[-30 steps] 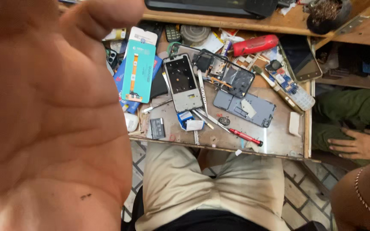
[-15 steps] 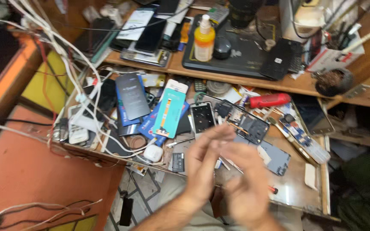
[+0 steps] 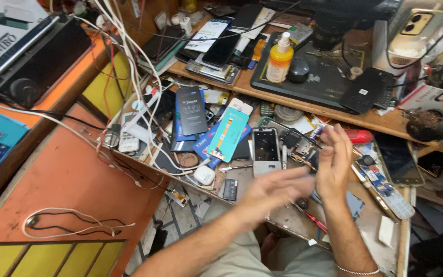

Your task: The person uses tweezers to remove a small component from a disassembled smartphone chassis. They then pick up a new battery package, inspect it, and place it back on the cluttered workbench.

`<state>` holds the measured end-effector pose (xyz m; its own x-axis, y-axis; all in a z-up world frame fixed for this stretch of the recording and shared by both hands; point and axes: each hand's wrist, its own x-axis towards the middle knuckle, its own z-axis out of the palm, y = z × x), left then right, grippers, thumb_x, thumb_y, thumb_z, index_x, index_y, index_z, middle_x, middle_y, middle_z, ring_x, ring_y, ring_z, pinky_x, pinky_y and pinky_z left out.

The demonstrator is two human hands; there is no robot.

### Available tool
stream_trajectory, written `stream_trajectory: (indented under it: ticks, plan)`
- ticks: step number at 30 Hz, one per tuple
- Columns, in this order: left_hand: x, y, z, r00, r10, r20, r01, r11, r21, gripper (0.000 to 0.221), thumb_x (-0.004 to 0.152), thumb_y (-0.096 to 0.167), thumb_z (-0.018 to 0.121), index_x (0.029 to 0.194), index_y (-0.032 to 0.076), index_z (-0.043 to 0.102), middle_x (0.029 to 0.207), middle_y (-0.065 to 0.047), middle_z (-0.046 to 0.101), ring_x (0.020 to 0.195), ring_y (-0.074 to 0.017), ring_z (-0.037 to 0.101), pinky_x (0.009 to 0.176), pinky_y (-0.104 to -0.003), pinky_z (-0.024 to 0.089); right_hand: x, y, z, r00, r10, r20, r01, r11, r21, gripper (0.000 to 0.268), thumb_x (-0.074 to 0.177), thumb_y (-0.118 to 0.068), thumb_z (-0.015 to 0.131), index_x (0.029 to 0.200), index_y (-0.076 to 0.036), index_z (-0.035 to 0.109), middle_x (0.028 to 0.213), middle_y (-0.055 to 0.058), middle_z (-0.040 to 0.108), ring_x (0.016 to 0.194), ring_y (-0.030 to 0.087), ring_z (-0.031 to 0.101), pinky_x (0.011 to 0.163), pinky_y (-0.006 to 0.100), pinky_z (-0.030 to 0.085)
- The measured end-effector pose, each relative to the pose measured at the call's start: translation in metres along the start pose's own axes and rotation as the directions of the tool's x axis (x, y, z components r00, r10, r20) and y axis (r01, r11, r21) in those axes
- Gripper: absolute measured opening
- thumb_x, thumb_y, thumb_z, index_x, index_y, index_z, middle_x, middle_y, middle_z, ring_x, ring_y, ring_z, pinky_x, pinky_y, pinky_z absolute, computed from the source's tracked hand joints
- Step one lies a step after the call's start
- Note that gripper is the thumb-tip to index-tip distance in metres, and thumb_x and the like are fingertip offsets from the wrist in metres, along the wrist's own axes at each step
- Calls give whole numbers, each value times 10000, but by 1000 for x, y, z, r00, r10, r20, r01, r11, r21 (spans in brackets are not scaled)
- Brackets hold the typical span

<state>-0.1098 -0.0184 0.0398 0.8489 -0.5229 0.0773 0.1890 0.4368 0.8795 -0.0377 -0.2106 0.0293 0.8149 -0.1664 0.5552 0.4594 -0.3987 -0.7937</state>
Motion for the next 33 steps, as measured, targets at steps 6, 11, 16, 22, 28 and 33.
stream_trajectory:
  ticks: [6, 11, 16, 22, 28, 33]
  plan:
    - [-7, 15, -92, 806, 216, -551, -85, 963, 255, 427, 880, -16, 628, 1295, 61, 560, 1012, -33, 728, 808, -153, 735, 692, -278, 633, -13, 14, -12, 988, 50, -147, -18, 977, 212, 274, 1110, -222, 597, 1255, 3, 660, 1391, 113, 527, 1039, 154, 645, 871, 253, 532]
    - [-6, 25, -145, 755, 486, -441, -107, 754, 648, 263, 976, 17, 694, 1237, -11, 681, 1123, -136, 739, 975, -175, 688, 865, -271, 568, -10, 19, -16, 971, 202, -132, -162, 951, 264, 175, 1068, -142, 612, 1149, 1, 671, 1199, 68, 602, 850, 112, 671, 673, 203, 506]
    - [13, 85, -183, 604, 738, -302, 375, 71, 924, 375, 903, 218, 784, 1206, 16, 694, 1140, -161, 697, 1070, -339, 630, 922, -497, 546, -13, 24, -12, 989, 117, -89, -88, 955, 285, 130, 1072, -95, 646, 1105, 26, 683, 1136, 58, 605, 881, 102, 644, 741, 230, 570]
    - [53, 115, -187, 586, 486, -648, 744, -6, 668, 954, 755, 552, 837, 1406, -17, 435, 1278, -249, 506, 1198, -441, 505, 902, -554, 537, -19, 16, -9, 995, 85, -47, -72, 970, 231, 122, 1075, -66, 653, 1110, 46, 684, 1157, 74, 609, 891, 115, 658, 782, 243, 573]
    - [61, 125, -202, 530, 434, -729, 771, 113, 627, 1201, 587, 405, 951, 1506, 36, 270, 1305, -255, 475, 1217, -455, 494, 967, -526, 520, -19, 10, -10, 996, 84, -18, -79, 976, 204, 138, 1084, -77, 641, 1112, 53, 680, 1168, 82, 616, 899, 113, 660, 781, 241, 578]
    - [52, 132, -205, 504, 485, -714, 684, 280, 673, 1346, 481, 267, 1034, 1521, 60, 206, 1321, -290, 413, 1176, -481, 483, 1006, -526, 469, -18, 10, -6, 997, 81, -11, -76, 972, 224, 136, 1079, -76, 646, 1106, 52, 684, 1192, 82, 607, 899, 106, 648, 777, 237, 575]
